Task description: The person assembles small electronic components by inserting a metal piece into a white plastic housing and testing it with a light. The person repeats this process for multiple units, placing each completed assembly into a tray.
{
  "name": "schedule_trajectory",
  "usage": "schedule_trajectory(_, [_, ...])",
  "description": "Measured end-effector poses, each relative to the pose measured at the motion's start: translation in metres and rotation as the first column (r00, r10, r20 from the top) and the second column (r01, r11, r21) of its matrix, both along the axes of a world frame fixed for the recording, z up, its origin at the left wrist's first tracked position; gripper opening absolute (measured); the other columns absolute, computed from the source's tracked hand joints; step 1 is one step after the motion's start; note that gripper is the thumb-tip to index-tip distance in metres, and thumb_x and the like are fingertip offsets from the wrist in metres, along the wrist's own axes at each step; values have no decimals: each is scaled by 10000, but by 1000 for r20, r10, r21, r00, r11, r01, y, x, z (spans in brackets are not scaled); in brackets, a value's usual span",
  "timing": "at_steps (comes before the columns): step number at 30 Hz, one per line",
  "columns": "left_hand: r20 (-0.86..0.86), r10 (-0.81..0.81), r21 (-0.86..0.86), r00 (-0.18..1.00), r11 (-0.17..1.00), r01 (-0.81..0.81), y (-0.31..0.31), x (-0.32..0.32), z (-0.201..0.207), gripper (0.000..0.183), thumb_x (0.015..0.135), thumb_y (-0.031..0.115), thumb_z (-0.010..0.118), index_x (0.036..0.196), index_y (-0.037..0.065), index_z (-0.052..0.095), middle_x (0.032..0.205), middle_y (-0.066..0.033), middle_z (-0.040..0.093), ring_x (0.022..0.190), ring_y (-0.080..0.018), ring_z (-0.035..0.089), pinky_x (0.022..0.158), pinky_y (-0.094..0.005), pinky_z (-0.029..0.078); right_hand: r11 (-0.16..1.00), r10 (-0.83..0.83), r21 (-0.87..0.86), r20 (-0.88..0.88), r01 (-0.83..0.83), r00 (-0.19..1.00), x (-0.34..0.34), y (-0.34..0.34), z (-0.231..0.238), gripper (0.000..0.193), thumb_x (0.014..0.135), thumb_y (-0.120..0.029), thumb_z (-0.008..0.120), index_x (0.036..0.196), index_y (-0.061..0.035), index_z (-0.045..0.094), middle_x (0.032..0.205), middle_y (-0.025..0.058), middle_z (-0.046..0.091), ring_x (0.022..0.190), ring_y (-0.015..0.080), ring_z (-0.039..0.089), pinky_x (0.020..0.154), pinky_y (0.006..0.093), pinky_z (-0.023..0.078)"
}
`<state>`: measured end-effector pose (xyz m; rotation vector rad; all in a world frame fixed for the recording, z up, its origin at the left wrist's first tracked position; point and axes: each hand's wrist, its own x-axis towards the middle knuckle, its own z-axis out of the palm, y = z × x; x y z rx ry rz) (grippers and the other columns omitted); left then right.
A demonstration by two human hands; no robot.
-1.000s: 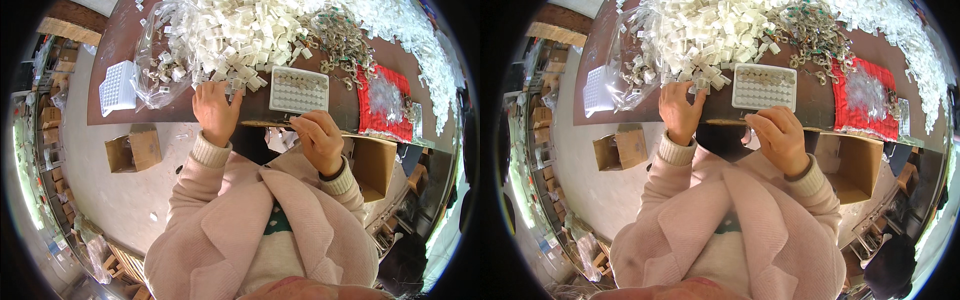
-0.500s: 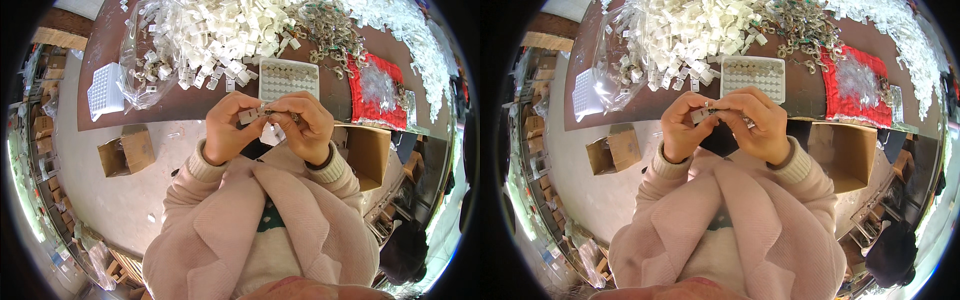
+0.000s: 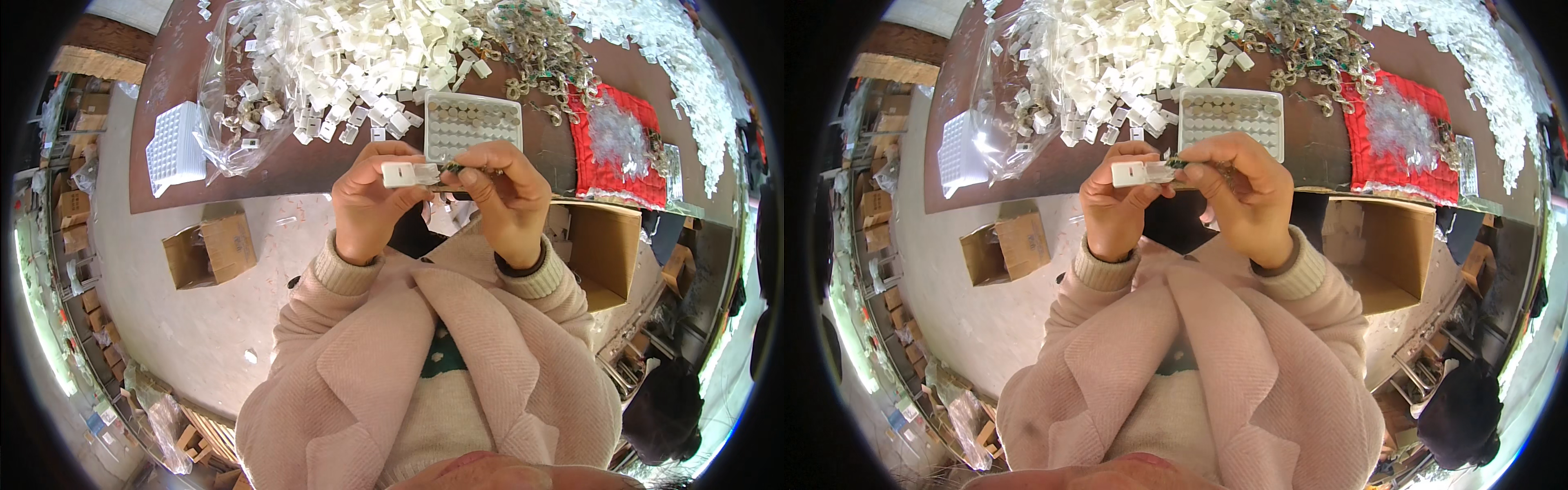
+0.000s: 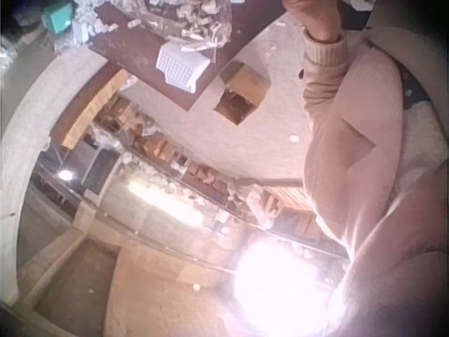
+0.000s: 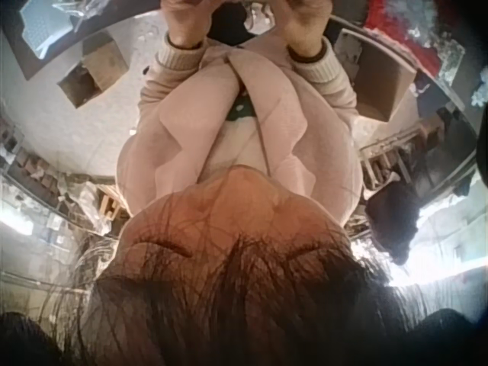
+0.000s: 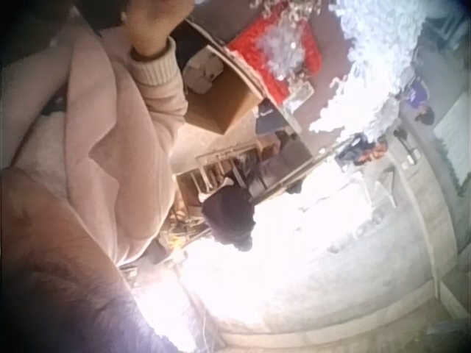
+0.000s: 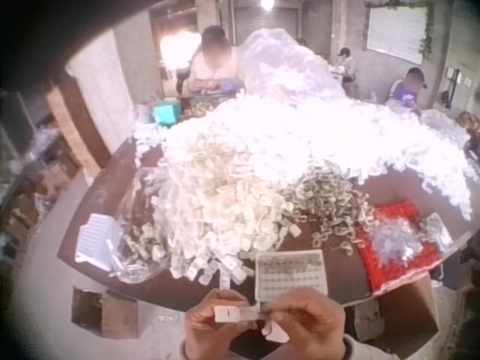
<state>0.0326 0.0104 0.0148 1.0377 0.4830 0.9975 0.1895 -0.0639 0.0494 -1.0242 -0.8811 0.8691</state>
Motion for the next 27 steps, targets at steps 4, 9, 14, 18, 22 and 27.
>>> schedule_trajectory(4, [78,-60,-103,995,992,68,-3,-2,5,265,859,-119,687,1114,-55,652,1173,-170,658,942,-197,686,773,-333,623,987,-135,139,481,77,866,2,3,2,173,863,59,702,1022,-8,717,927,96,678,775,145,664,675,254,536])
schedule_trajectory(9, [89,-29,-51,996,998,34,-5,1,7,271,862,-125,682,1124,-69,642,1108,-166,686,889,-194,694,757,-328,617,993,-110,101,510,68,853,-3,1,6,187,849,64,709,1018,-14,731,904,103,674,772,166,668,657,268,533])
schedule_trajectory(14, [69,4,31,998,1000,-6,-6,0,4,289,855,-141,680,1130,-63,636,1093,-162,684,885,-194,690,743,-321,616,1000,-2,13,401,-4,916,0,1,8,178,858,70,703,1011,-12,740,897,95,675,770,145,661,660,253,530])
schedule_trajectory(18, [174,75,43,982,996,-84,-8,3,-3,295,859,-157,665,1120,-42,588,1050,-152,674,865,-184,679,725,-310,614,990,135,-65,172,-125,976,0,0,5,232,829,84,719,1033,-22,750,877,78,678,769,143,663,673,252,530])
schedule_trajectory(22, [278,154,57,948,983,-177,-12,11,-10,307,875,-163,637,1117,-5,534,983,-127,666,845,-167,668,695,-292,604,997,66,-54,310,-51,949,-7,1,0,270,800,85,738,1046,-25,753,871,70,690,777,144,667,676,256,525])
schedule_trajectory(27, [232,222,132,947,957,-257,-17,17,-16,302,897,-159,609,1138,8,534,1084,-151,638,871,-165,664,707,-284,595,997,-48,-47,310,66,949,-16,4,0,243,786,86,732,1002,-24,729,884,83,700,792,142,675,668,268,522])
